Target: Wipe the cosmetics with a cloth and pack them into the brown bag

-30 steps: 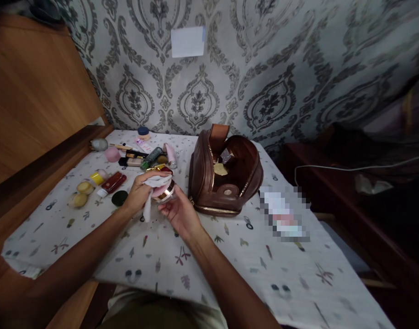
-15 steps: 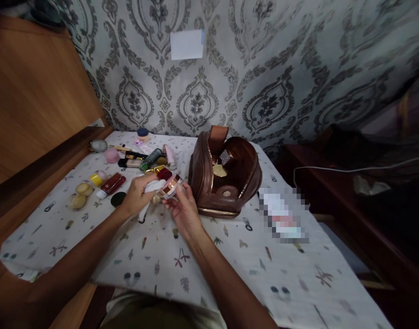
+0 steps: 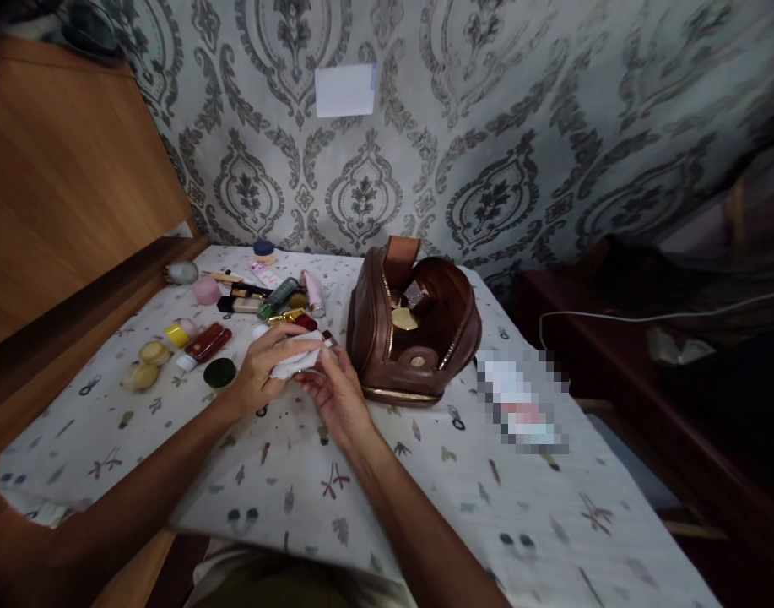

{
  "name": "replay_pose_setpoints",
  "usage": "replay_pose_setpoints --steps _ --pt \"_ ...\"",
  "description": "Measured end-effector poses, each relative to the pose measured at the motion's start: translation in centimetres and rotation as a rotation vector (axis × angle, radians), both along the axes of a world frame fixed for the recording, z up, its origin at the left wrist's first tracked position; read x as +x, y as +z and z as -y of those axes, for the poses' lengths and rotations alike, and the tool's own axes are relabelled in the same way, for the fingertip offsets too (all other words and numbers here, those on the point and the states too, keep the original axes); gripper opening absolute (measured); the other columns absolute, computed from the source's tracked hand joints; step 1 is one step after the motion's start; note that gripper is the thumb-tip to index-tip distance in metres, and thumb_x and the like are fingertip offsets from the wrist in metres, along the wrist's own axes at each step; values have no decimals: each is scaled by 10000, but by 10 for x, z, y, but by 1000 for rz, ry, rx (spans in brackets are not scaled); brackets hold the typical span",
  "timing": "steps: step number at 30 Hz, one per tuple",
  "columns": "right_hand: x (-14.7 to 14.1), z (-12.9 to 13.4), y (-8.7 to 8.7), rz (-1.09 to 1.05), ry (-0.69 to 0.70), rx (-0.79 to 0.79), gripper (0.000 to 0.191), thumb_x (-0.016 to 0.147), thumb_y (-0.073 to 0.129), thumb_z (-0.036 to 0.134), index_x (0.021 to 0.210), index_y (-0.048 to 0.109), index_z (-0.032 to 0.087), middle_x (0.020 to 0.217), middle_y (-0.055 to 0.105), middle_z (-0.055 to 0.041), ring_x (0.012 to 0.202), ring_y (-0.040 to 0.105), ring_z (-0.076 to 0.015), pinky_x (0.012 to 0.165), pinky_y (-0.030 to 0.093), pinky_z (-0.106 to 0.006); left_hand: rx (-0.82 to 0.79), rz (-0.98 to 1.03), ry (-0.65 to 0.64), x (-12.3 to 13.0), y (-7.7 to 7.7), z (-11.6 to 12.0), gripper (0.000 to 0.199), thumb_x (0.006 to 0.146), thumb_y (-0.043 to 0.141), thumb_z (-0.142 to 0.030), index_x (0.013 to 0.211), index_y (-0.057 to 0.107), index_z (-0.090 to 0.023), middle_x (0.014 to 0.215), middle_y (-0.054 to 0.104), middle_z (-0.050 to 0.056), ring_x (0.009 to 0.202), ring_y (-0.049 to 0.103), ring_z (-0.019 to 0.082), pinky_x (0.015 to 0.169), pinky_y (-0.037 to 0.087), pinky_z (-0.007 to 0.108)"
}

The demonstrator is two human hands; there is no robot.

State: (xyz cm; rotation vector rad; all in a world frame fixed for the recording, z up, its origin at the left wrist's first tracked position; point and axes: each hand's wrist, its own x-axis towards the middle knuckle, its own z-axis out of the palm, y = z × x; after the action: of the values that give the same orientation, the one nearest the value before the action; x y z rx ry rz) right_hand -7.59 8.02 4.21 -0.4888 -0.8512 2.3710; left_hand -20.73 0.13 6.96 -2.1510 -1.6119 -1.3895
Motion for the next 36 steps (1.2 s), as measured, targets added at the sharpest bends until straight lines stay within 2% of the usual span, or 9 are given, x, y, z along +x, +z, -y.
replay_pose_setpoints --steps 5,8,13,17,20,23,26,30,36 --pt "1 -6 0 -132 84 -272 352 756 818 424 989 642 227 812 709 33 677 635 -110 594 521 -205 -60 -99 -21 2 -2 -1 452 911 537 -221 1362 549 -236 1296 547 141 1200 554 281 1025 446 421" --pt "2 -7 1 -167 131 -359 341 799 772 435 1025 638 217 876 717 5 702 643 -126 589 530 -221 -75 -94 12 2 -9 -3 552 910 623 -351 1424 466 -223 1315 539 161 1244 528 300 1050 437 433" --pt "2 -7 0 -135 175 -327 302 822 728 466 929 634 199 776 685 6 611 598 -125 564 509 -230 -89 5 -6 -1 -16 -5 498 952 548 -288 1434 435 -231 1282 588 134 1199 561 270 1040 440 424" --pt "2 -2 -1 -113 259 -276 323 795 744 450 970 641 199 762 683 8 610 599 -129 581 493 -238 -135 266 9 -5 -11 -6 375 961 506 -292 1324 537 -205 1248 639 100 1143 596 240 1005 446 364" --pt "3 2 -1 -109 317 -236 380 751 774 460 1000 645 203 782 693 8 615 605 -136 593 489 -250 -213 490 79 -5 -7 -6 317 972 482 -374 1185 626 -189 1090 697 63 1010 632 215 907 469 310" --pt "3 5 -2 -99 342 -202 359 748 774 471 947 646 202 753 685 17 591 584 -132 593 479 -260 -212 574 151 -4 -7 -7 338 978 454 -431 1082 666 -189 950 705 36 901 633 199 837 472 288" --pt "3 5 -3 -82 333 -192 329 775 756 482 913 647 204 702 658 31 552 543 -121 561 449 -255 -183 514 221 -1 -7 -8 316 979 454 -413 1080 661 -197 974 708 41 917 644 201 867 475 298" --pt "2 4 -1 -63 305 -211 343 793 745 518 920 643 215 676 631 44 533 517 -114 542 429 -247 -121 282 259 6 -7 -9 338 986 460 -344 1262 591 -199 1225 664 97 1157 599 234 1029 431 365" --pt "1 4 2 -38 303 -287 394 805 709 594 827 604 215 602 577 53 491 473 -109 498 401 -232 -112 9 157 3 -12 -9 408 1015 417 -311 1400 518 -223 1382 554 138 1311 489 254 1124 373 466"
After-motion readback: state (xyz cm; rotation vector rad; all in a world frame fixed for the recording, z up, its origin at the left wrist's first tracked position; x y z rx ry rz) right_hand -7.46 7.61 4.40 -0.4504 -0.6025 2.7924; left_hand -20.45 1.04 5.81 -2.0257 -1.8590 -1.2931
